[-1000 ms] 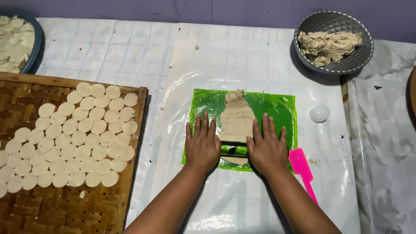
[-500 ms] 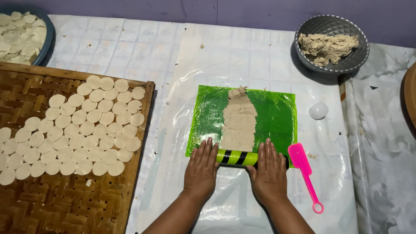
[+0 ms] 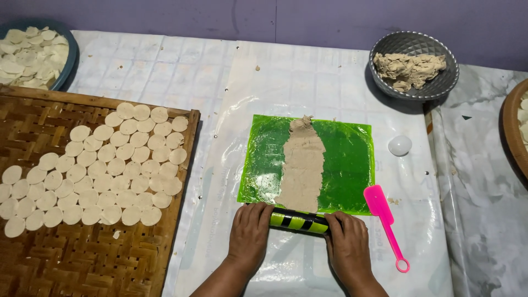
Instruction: Preparing and arranging small pastry dough circles on a tray.
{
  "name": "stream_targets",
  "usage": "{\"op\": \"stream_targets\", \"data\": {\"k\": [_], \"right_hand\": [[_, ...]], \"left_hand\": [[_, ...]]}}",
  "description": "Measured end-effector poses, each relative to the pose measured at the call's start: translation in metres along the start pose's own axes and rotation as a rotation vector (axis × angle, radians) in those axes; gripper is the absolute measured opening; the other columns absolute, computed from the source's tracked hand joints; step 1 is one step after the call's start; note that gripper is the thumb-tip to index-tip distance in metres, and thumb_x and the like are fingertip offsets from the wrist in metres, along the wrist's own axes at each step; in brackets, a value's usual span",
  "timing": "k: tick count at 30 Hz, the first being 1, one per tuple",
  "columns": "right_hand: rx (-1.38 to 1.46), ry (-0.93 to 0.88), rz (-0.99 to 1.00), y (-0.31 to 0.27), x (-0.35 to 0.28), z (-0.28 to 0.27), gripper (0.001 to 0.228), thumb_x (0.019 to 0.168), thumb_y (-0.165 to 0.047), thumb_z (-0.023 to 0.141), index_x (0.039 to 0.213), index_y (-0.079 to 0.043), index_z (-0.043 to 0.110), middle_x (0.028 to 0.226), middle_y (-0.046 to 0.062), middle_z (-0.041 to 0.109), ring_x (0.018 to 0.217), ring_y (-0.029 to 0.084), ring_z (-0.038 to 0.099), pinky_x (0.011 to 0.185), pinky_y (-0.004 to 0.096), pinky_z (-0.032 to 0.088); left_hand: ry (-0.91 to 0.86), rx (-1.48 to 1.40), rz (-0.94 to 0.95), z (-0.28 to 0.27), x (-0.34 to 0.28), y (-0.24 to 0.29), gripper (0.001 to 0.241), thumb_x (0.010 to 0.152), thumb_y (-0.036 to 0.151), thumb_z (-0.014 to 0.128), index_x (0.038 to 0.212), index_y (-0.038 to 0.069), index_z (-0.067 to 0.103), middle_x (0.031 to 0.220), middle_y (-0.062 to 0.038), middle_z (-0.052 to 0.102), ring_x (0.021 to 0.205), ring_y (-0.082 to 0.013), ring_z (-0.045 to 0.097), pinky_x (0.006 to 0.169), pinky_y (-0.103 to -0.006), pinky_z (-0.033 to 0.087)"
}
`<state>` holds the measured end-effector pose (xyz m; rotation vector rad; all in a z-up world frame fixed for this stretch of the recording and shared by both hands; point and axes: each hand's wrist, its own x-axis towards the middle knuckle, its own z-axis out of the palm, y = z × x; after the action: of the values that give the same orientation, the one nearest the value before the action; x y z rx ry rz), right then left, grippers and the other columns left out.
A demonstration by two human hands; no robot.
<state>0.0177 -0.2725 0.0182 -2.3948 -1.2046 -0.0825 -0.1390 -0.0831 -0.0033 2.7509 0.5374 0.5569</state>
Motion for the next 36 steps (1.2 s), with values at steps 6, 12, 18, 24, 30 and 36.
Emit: {"op": "stream_targets", "data": {"k": [6, 12, 18, 24, 30, 36], "right_hand": [[-0.017, -0.032, -0.03, 0.003, 0.021, -0.008, 0.059, 0.079, -0.014, 0.077, 0.134, -0.009, 0.056, 0.125, 0.014, 0.058, 0.12, 0.036, 0.054, 0.11, 0.051, 0.038], [-0.151, -0.117, -0.014, 0.021, 0.023, 0.026, 0.08, 0.088, -0.042, 0.06, 0.15, 0.002, 0.036, 0.152, 0.019, 0.042, 0.142, 0.034, 0.037, 0.119, 0.053, 0.021], [-0.342, -0.275, 0.098, 0.034, 0.081, 0.04, 0.073, 0.101, -0.056, 0.036, 0.155, -0.008, 0.031, 0.163, 0.011, 0.032, 0.152, 0.024, 0.025, 0.123, 0.056, 0.011], [-0.281, -0.256, 0.138, 0.046, 0.164, 0.041, 0.063, 0.1, -0.053, 0.036, 0.152, -0.019, 0.042, 0.158, 0.011, 0.037, 0.147, 0.026, 0.03, 0.117, 0.063, 0.01], [-0.129, 0.077, 0.095, 0.057, 0.168, 0.045, 0.04, 0.106, -0.037, 0.051, 0.132, -0.01, 0.064, 0.14, 0.008, 0.062, 0.137, 0.025, 0.053, 0.125, 0.065, 0.017], [-0.151, 0.077, 0.126, 0.028, 0.084, 0.035, 0.046, 0.101, -0.034, 0.051, 0.14, -0.011, 0.058, 0.152, 0.012, 0.05, 0.145, 0.03, 0.042, 0.118, 0.072, 0.01]], "left_hand": [[-0.003, -0.026, -0.012, -0.021, 0.028, -0.002, 0.061, 0.077, -0.009, 0.057, 0.136, 0.003, 0.054, 0.133, -0.015, 0.057, 0.131, -0.033, 0.05, 0.119, -0.0518, 0.03], [-0.094, -0.098, -0.019, -0.002, 0.031, -0.009, 0.052, 0.098, 0.023, 0.059, 0.143, 0.0, 0.049, 0.146, -0.019, 0.052, 0.139, -0.0356, 0.043, 0.12, -0.0502, 0.026], [-0.233, -0.004, -0.138, 0.023, 0.086, -0.022, 0.061, 0.103, 0.043, 0.044, 0.149, 0.003, 0.045, 0.159, -0.017, 0.04, 0.149, -0.0348, 0.031, 0.121, -0.049, 0.021], [-0.371, 0.086, -0.249, 0.048, 0.165, -0.041, 0.061, 0.102, 0.042, 0.031, 0.154, 0.012, 0.036, 0.165, -0.011, 0.025, 0.154, -0.029, 0.015, 0.124, -0.0514, 0.003], [-0.217, -0.027, -0.272, 0.042, 0.185, -0.05, 0.062, 0.105, 0.043, 0.038, 0.154, 0.005, 0.037, 0.165, -0.015, 0.026, 0.154, -0.0295, 0.018, 0.123, -0.0513, 0.003], [0.066, -0.217, -0.144, 0.002, 0.1, -0.023, 0.046, 0.107, 0.022, 0.042, 0.148, 0.004, 0.053, 0.162, -0.018, 0.042, 0.156, -0.035, 0.03, 0.128, -0.0513, 0.015]]}}
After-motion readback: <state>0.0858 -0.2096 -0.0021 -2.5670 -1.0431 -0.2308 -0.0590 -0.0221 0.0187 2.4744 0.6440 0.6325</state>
